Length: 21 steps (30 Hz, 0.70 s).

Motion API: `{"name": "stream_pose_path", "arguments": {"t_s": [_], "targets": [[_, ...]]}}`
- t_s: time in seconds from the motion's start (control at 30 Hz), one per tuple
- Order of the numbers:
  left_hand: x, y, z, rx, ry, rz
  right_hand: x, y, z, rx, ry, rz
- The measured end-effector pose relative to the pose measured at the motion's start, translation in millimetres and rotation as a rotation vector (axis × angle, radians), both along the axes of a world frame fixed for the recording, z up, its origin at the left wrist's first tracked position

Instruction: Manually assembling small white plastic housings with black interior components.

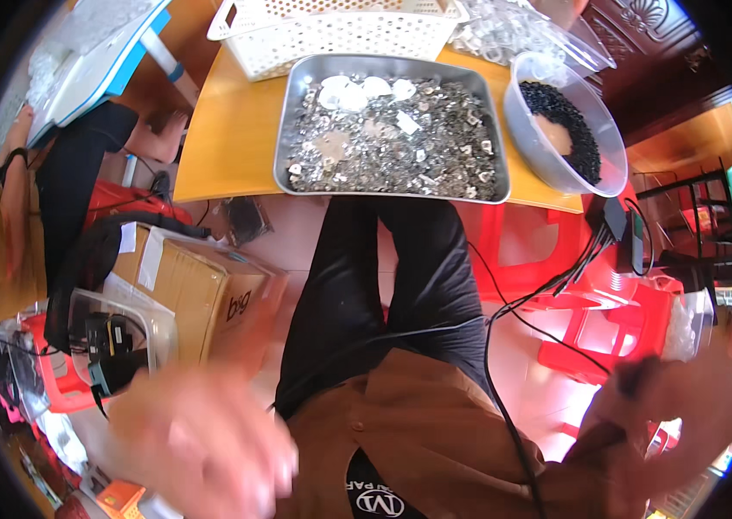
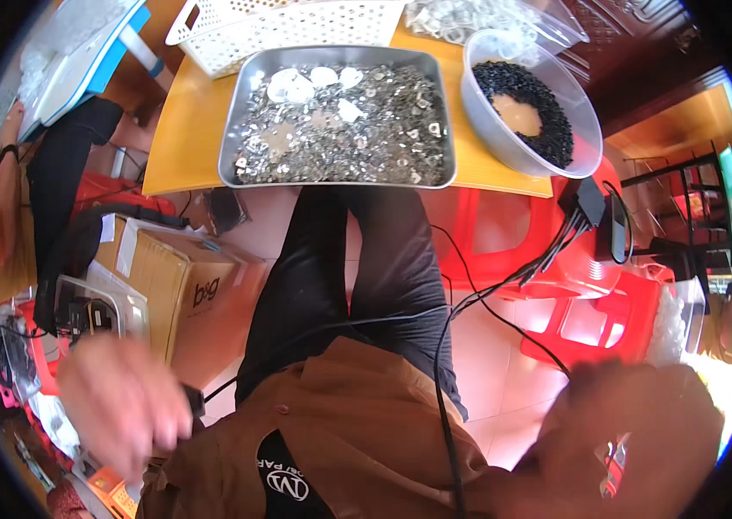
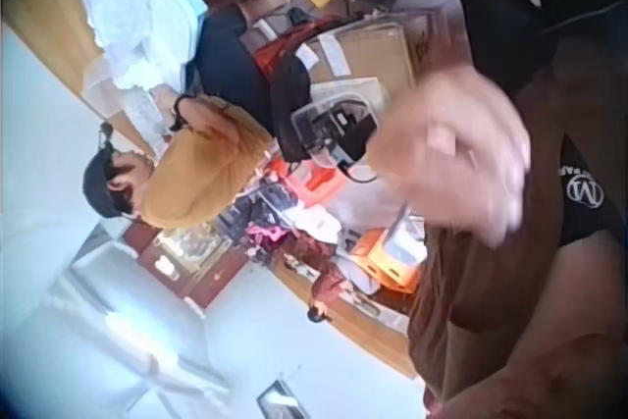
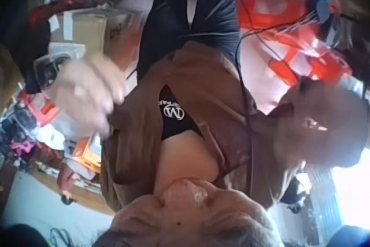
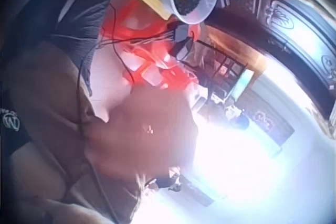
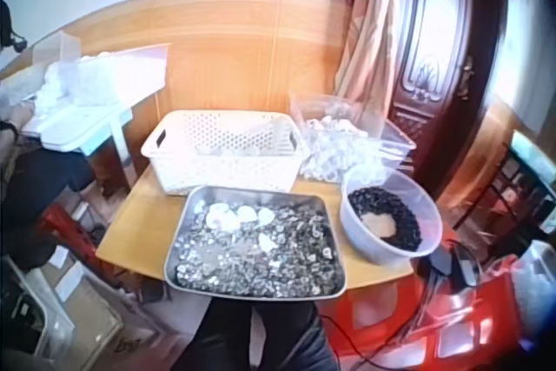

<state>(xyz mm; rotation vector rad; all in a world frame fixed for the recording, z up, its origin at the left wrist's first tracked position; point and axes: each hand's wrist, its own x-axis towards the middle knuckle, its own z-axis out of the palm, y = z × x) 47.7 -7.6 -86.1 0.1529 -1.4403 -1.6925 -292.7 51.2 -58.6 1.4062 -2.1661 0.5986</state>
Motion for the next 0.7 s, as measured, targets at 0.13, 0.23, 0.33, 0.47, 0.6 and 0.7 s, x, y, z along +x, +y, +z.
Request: {"name": "stream_pose_path", "arguments": {"t_s": [0.13,0.23,0.33,0.47,0.6,0.7], "targets": [[-23.3,-3.9,26.7,-0.393,0.319,-0.505,-1.4,5.2,-12.0,0.055,-0.111,0.174],[-25.5,23.0,38.9,-0.49,0.076,-0.6,-7.6,8.7,-18.4,0.099,-0.163,0.273],[-26.3,42.2,46.3,-0.525,-0.035,-0.644,-13.0,14.0,-18.9,0.131,-0.201,0.381],[-37.4,61.7,53.2,-0.483,0.023,-0.554,-18.3,23.7,-20.4,0.189,-0.259,0.501],[-41.6,67.5,57.7,-0.562,-0.063,-0.51,-23.4,34.9,-16.6,0.242,-0.313,0.599],[-47.6,65.3,57.5,-0.576,-0.08,-0.376,-30.0,38.7,-12.6,0.27,-0.347,0.679]]}}
